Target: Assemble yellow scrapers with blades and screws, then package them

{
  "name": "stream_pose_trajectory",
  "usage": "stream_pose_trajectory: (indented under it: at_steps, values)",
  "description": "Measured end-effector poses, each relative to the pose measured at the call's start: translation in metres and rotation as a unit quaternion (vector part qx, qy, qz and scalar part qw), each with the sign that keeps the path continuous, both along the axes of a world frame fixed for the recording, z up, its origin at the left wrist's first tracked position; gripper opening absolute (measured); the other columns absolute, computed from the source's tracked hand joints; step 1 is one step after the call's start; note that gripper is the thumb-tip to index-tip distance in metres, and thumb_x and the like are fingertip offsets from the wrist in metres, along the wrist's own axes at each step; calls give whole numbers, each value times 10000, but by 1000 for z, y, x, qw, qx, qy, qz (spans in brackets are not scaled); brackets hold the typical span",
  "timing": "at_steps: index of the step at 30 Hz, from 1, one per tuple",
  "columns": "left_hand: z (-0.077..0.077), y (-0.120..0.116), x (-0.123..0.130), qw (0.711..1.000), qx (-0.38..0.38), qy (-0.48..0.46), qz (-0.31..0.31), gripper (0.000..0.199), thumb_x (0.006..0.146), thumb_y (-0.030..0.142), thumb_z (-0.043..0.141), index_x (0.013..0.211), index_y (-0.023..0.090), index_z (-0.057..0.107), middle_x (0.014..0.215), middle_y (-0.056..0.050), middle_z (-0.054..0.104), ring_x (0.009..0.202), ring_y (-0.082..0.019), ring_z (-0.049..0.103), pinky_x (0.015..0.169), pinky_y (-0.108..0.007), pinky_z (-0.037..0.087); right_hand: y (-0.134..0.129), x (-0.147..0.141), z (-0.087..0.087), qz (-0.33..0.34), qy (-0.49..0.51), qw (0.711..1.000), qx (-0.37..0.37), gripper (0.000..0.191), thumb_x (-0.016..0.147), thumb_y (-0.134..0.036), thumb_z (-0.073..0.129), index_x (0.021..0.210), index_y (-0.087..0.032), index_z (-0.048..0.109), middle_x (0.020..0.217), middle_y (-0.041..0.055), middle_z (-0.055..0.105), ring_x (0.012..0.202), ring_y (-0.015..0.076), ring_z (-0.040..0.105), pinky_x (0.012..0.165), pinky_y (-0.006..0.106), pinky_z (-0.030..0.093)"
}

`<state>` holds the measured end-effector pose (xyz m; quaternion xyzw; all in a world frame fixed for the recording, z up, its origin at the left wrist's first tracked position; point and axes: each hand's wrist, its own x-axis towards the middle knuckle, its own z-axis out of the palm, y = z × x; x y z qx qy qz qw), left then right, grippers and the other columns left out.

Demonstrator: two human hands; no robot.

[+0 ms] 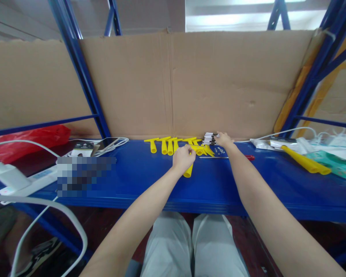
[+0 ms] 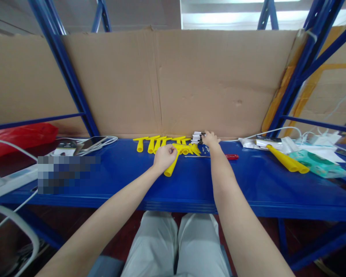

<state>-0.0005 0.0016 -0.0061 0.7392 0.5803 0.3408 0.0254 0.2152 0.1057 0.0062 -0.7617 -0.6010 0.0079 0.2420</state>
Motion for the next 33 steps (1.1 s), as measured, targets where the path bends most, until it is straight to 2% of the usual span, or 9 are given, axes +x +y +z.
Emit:
stream_pose_trajectory:
  at_steps: [6, 12, 17, 21, 27, 33]
  values:
    - [-1, 0, 1, 1000, -17, -12, 9, 191, 804, 265, 469, 795, 193, 645, 750, -35, 677, 737, -175, 617, 669, -260, 428, 2, -7, -14, -34, -1, 999, 25, 436, 884, -375, 349, 1254, -214, 514, 1282, 181, 449, 1200, 345, 434, 960, 581, 302]
    - [-2, 0, 1, 1000, -7, -14, 10, 189, 803, 263, 462, 784, 193, 637, 752, -37, 675, 744, -184, 621, 680, -269, 436, 14, 1, -17, -67, 29, 996, 54, 364, 869, -322, 388, 1121, -162, 596, 1231, 187, 454, 1108, 327, 512, 916, 517, 374]
    - [-3, 1, 1, 1000, -2, -21, 6, 193, 798, 264, 461, 788, 188, 638, 735, -35, 669, 726, -179, 616, 671, -265, 429, 18, 6, -19, -46, 35, 996, 74, 327, 846, -273, 427, 1098, -140, 586, 1169, 179, 527, 1082, 287, 535, 892, 419, 421]
    - [-4, 2, 0, 999, 2, -32, 3, 195, 794, 264, 461, 770, 186, 638, 733, -36, 666, 724, -179, 611, 665, -266, 424, 16, 8, -20, -20, 32, 991, 128, 322, 818, -272, 465, 1089, -128, 563, 1118, 169, 561, 1049, 272, 539, 886, 380, 420]
    - [-3, 1, 0, 998, 12, -58, 10, 195, 795, 260, 456, 748, 182, 629, 699, -27, 658, 686, -163, 599, 626, -252, 399, 10, 10, -16, -26, 41, 974, 220, 286, 796, -245, 490, 1050, -123, 540, 1136, 171, 524, 1035, 265, 521, 909, 377, 394]
    - [-5, 2, -1, 995, 32, -88, 15, 220, 792, 257, 437, 683, 178, 611, 632, -20, 628, 612, -151, 570, 576, -247, 362, 20, 19, -18, -35, 103, 938, 330, 198, 726, -143, 509, 923, -139, 521, 1062, 149, 518, 996, 250, 502, 913, 406, 373]
